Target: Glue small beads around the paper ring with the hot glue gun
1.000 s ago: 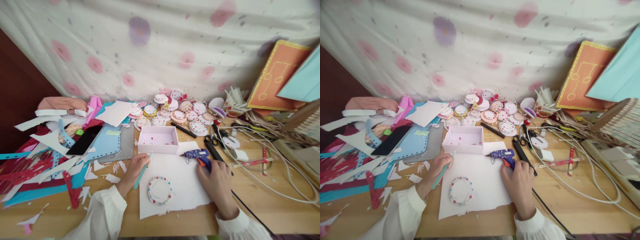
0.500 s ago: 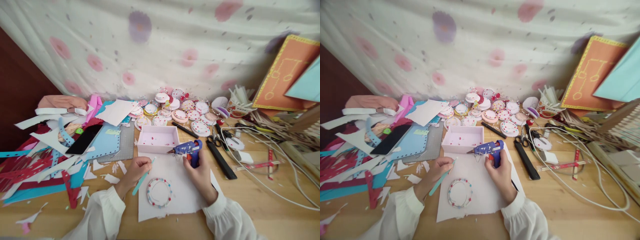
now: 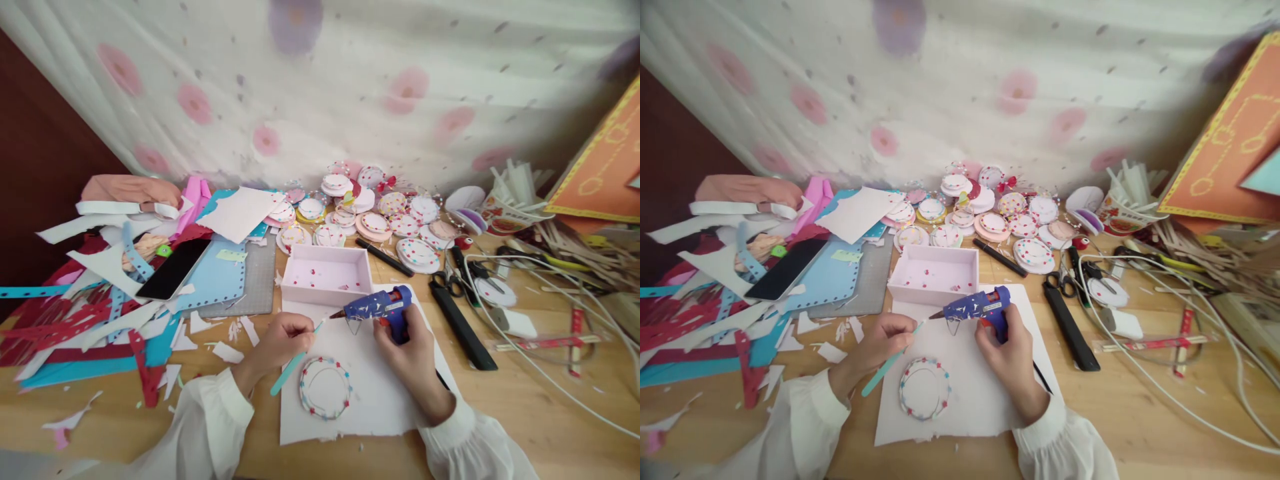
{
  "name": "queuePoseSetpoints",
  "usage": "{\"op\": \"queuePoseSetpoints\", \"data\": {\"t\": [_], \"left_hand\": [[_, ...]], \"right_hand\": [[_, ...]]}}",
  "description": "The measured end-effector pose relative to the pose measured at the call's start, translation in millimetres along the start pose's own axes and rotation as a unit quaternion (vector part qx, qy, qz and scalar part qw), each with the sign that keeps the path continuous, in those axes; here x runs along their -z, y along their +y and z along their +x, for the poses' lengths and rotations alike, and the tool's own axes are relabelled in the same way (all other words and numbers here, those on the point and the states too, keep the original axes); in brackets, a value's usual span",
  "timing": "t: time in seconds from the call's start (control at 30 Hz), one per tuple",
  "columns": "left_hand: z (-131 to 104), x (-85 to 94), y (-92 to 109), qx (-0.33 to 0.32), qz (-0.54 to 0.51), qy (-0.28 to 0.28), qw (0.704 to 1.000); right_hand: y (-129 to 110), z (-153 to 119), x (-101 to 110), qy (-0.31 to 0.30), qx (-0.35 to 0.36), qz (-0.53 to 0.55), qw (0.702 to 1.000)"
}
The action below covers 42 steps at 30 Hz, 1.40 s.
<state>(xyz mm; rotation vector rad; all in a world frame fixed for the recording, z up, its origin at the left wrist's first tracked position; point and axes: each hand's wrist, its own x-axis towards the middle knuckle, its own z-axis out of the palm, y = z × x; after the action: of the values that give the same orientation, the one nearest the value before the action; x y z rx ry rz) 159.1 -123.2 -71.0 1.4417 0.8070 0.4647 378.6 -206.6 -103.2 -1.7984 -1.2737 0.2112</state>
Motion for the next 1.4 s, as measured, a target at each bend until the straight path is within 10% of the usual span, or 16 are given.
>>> {"op": "queuePoseSetpoints", "data": {"t": [1.4], "left_hand": [[0.9, 0.4, -5.9, -0.031, 0.015, -0.015, 0.999]], "right_hand": [[2.6, -1.1, -0.1, -0.002, 0.033, -0.008, 0.999]]}}
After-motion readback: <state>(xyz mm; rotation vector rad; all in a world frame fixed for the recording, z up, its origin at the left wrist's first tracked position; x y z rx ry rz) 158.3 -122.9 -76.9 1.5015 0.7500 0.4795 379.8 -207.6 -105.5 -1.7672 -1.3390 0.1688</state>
